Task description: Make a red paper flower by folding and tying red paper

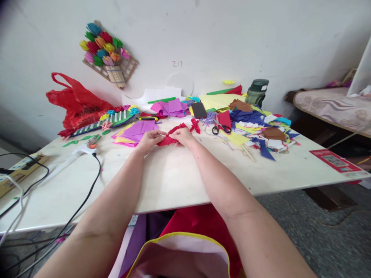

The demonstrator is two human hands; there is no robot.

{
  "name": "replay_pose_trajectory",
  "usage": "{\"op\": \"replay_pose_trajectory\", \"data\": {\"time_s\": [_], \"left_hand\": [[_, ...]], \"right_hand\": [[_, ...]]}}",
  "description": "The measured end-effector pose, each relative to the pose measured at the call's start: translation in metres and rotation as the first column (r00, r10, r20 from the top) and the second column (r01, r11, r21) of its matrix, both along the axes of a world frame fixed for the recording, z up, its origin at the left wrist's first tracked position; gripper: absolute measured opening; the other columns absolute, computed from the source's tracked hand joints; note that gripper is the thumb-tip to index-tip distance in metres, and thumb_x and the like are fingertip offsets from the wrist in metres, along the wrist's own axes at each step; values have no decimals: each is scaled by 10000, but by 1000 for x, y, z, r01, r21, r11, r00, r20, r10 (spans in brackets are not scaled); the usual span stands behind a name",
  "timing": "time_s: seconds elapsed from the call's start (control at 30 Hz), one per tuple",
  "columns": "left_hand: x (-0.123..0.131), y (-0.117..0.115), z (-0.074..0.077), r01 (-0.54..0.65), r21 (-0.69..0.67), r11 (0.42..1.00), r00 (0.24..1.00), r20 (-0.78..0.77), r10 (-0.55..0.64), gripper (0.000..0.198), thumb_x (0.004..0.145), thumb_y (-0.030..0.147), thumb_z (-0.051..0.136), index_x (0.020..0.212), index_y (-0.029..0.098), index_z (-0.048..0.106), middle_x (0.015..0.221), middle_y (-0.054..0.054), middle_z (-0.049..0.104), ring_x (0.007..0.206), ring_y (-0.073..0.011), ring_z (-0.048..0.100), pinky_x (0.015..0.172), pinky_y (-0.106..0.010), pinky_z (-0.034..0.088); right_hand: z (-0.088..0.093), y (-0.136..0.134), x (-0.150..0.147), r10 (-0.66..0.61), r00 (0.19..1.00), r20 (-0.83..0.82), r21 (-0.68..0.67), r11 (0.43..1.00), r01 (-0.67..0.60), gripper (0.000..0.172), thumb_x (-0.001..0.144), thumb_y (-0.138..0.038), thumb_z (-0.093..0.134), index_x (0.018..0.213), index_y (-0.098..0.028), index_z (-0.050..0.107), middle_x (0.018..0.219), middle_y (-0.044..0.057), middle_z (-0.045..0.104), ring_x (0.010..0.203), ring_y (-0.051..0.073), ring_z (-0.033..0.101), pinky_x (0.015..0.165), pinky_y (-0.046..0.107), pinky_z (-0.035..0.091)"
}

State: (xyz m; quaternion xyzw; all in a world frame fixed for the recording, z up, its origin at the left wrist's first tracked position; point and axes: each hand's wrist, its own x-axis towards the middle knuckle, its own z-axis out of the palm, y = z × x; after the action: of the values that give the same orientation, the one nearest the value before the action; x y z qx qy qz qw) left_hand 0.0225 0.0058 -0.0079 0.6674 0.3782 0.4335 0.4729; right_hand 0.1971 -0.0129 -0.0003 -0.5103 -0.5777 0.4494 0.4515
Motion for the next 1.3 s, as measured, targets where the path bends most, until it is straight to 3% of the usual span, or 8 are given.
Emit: {"op": "replay_pose_trajectory", "data": {"time_s": [0.27, 0.4, 0.5, 0.8, 1.0, 1.13, 1.3], "left_hand": [[0, -2, 1, 16, 1, 1000, 1000, 25, -16, 346, 609, 323, 707, 877, 112, 652, 527, 14, 569, 490, -76, 506, 479, -187, 374], [1, -3, 2, 25, -13, 1000, 998, 49, -24, 366, 597, 327, 719, 880, 107, 647, 520, 20, 568, 466, -63, 486, 466, -178, 361], [1, -3, 2, 31, -16, 999, 998, 48, -30, 373, 587, 329, 727, 882, 113, 651, 491, 33, 539, 447, -60, 470, 451, -177, 349], [2, 0, -1, 57, -52, 997, 998, 32, -55, 433, 611, 376, 711, 958, 129, 630, 550, 8, 582, 513, -99, 547, 512, -203, 420], [-5, 4, 1, -49, -180, 982, 987, 139, 75, 561, 729, 609, 480, 985, 122, 591, 590, -34, 616, 546, -139, 596, 528, -244, 467], [-5, 2, 2, -21, -262, 965, 994, 101, 49, 583, 706, 641, 482, 889, 103, 611, 563, -63, 621, 508, -160, 601, 491, -258, 471], [-3, -4, 3, 25, -194, 981, 999, -17, -29, 459, 653, 557, 618, 717, 103, 609, 545, -64, 624, 420, -131, 564, 425, -226, 438]], "right_hand": [[1, 0, -1, -8, 1000, -10, 26, 1000, 8, 295, 650, -368, 707, 595, -129, 542, 422, 5, 569, 355, 96, 539, 333, 157, 391], [5, -3, 5, 36, 996, -76, -18, 999, -38, 450, 765, -548, 515, 741, -111, 623, 558, 71, 652, 405, 117, 581, 342, 175, 405], [8, -5, 6, 25, 995, -101, -49, 998, -30, 519, 782, -589, 449, 749, -106, 636, 578, 86, 660, 412, 118, 583, 342, 178, 409], [4, -6, -3, 71, 997, 30, -31, 997, -70, 283, 615, -356, 735, 588, -126, 573, 448, -12, 568, 336, 58, 484, 332, 152, 381], [3, -4, -2, 56, 998, 0, 13, 998, -56, 268, 635, -332, 717, 563, -131, 556, 429, -21, 552, 349, 53, 469, 342, 153, 367], [3, -4, -2, 56, 998, -5, 22, 998, -56, 243, 638, -316, 710, 576, -137, 560, 440, -21, 555, 363, 63, 479, 360, 167, 381], [3, -5, -3, 89, 996, -28, 47, 995, -88, 246, 631, -311, 707, 567, -134, 549, 468, -27, 555, 381, 65, 490, 396, 188, 413]]}}
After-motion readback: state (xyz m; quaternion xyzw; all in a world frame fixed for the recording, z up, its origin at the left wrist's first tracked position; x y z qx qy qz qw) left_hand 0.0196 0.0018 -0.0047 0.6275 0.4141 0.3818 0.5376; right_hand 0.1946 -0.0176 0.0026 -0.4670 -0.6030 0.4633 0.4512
